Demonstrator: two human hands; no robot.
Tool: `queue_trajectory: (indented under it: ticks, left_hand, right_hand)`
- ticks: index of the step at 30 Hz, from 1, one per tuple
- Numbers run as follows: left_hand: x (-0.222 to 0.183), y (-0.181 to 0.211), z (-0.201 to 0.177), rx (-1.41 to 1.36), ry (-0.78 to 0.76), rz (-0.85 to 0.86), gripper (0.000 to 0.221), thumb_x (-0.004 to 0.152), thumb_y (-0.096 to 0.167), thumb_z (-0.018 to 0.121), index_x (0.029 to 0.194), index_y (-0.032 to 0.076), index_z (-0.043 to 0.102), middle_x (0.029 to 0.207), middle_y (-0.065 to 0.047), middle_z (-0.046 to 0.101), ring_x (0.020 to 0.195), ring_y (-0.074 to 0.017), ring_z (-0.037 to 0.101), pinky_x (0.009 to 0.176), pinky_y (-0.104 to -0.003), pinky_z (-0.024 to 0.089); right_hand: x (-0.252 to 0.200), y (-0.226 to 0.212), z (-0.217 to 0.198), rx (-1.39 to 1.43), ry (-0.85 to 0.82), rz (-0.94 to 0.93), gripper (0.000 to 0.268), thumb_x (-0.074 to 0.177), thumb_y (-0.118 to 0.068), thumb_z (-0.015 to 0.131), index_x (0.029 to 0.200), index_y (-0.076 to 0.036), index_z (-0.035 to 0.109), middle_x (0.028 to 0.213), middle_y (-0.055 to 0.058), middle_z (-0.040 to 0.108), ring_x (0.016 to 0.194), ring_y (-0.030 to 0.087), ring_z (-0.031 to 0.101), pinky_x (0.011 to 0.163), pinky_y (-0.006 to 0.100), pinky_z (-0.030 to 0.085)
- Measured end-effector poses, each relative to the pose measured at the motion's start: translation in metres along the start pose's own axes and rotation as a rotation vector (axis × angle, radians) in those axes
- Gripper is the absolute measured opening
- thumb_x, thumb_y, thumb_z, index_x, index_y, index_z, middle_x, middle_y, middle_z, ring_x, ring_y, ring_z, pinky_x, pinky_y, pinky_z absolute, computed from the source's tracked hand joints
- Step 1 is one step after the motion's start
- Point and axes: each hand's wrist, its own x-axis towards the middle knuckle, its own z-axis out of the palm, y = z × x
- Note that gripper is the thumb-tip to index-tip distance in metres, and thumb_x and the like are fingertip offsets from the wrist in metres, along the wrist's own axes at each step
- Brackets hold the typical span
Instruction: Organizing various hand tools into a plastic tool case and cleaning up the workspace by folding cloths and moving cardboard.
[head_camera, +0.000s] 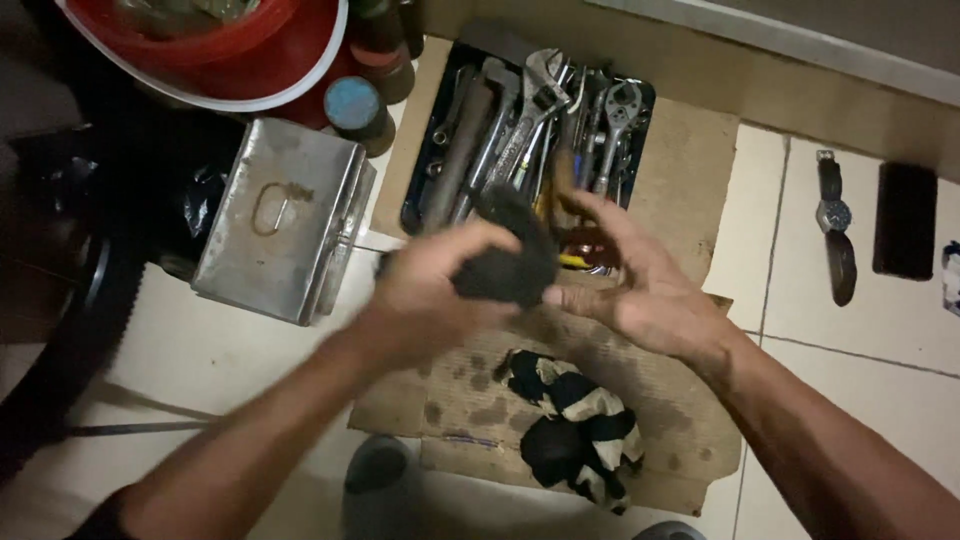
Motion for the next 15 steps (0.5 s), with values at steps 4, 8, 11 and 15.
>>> queue_trajectory:
  ticks: [4, 8, 11, 15]
  left_hand:
    - [-0.002, -0.026, 0.026, 0.209, -0.115, 0.296, 0.053, 0.071, 0.017, 0.089, 0.121, 0.018, 0.071, 0.116, -0.010, 0.067, 0.110, -0.0366, 0.068, 0.098, -0.049, 0.052]
    - [-0.016, 0.020, 0.002, 0.273, -0.389, -0.179, 0.060, 0.076, 0.032, 0.082, 0.131, 0.026, 0.060, 0.127, -0.014, 0.065, 0.116, -0.0413, 0.067, 0.091, -0.052, 0.057]
    - [-0.011, 0.030, -0.016, 0.234, -0.399, -0.315, 0.076, 0.073, 0.021, 0.085, 0.142, 0.020, 0.053, 0.117, -0.017, 0.070, 0.100, -0.0354, 0.075, 0.080, -0.047, 0.066]
    - [0.015, 0.041, -0.044, 0.468, -0.101, -0.204, 0.058, 0.076, 0.021, 0.085, 0.130, 0.026, 0.065, 0.115, -0.009, 0.073, 0.108, -0.0306, 0.070, 0.093, -0.044, 0.058]
  right_hand:
    - [0.002, 0.000, -0.002, -0.031, -0.260, -0.113, 0.049, 0.076, -0.003, 0.078, 0.123, -0.003, 0.067, 0.154, 0.027, 0.044, 0.143, 0.050, 0.038, 0.112, 0.066, 0.035]
    - [-0.005, 0.040, 0.009, 0.185, -0.198, -0.014, 0.042, 0.070, 0.005, 0.086, 0.110, -0.006, 0.078, 0.097, 0.005, 0.076, 0.088, 0.015, 0.063, 0.078, 0.036, 0.060]
    - [-0.014, 0.020, -0.005, 0.184, -0.087, -0.070, 0.037, 0.058, 0.005, 0.094, 0.093, 0.000, 0.082, 0.072, 0.014, 0.074, 0.066, 0.019, 0.065, 0.057, 0.033, 0.057]
    - [-0.003, -0.022, -0.033, -0.038, 0.047, 0.016, 0.041, 0.066, -0.016, 0.090, 0.102, -0.001, 0.080, 0.078, 0.019, 0.074, 0.074, 0.028, 0.067, 0.083, 0.045, 0.056]
